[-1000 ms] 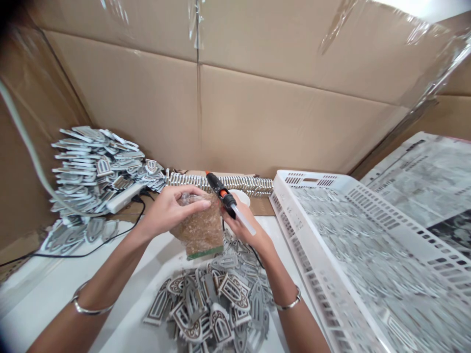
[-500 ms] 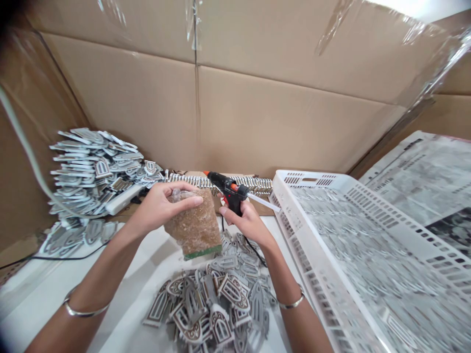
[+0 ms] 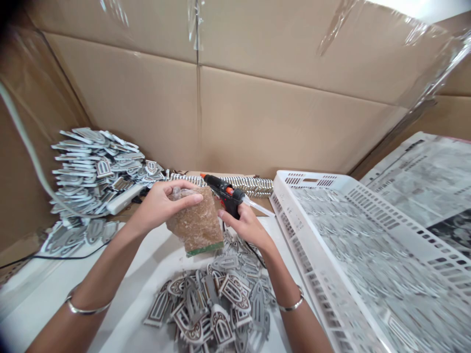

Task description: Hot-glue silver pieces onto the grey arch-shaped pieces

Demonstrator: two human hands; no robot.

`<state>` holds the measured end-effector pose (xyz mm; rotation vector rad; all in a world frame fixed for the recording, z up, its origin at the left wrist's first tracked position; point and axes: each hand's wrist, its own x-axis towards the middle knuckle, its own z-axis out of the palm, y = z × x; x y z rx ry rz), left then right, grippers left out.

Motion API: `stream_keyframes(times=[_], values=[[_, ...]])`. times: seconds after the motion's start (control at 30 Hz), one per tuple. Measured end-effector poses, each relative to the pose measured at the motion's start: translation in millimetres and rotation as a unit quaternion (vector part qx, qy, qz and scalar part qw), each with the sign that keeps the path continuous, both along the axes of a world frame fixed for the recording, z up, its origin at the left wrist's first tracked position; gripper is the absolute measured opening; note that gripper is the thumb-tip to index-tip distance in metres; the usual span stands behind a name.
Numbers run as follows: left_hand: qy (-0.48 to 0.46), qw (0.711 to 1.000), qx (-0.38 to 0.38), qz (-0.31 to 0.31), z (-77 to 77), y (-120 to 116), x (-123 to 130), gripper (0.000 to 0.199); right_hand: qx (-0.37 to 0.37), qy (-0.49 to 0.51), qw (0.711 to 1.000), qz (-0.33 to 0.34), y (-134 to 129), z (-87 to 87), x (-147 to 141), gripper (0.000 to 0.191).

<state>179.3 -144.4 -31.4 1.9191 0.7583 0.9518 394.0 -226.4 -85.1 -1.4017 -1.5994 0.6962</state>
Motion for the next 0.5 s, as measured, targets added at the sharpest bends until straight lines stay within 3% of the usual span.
stream_keyframes(times=[0.17, 0.5], values=[[0.018, 1.0, 0.006, 0.008, -1.1, 1.2, -0.4, 0.027, 0.008, -0.049, 0.998, -0.031, -1.6, 0.0, 0.2, 0.031], [0.006, 0.998, 0.043, 0.041, -1.1, 1.9, 0.0, 0.021, 0.052, -0.146, 0.987, -0.028, -3.5, 4.2, -4.0, 0.032]])
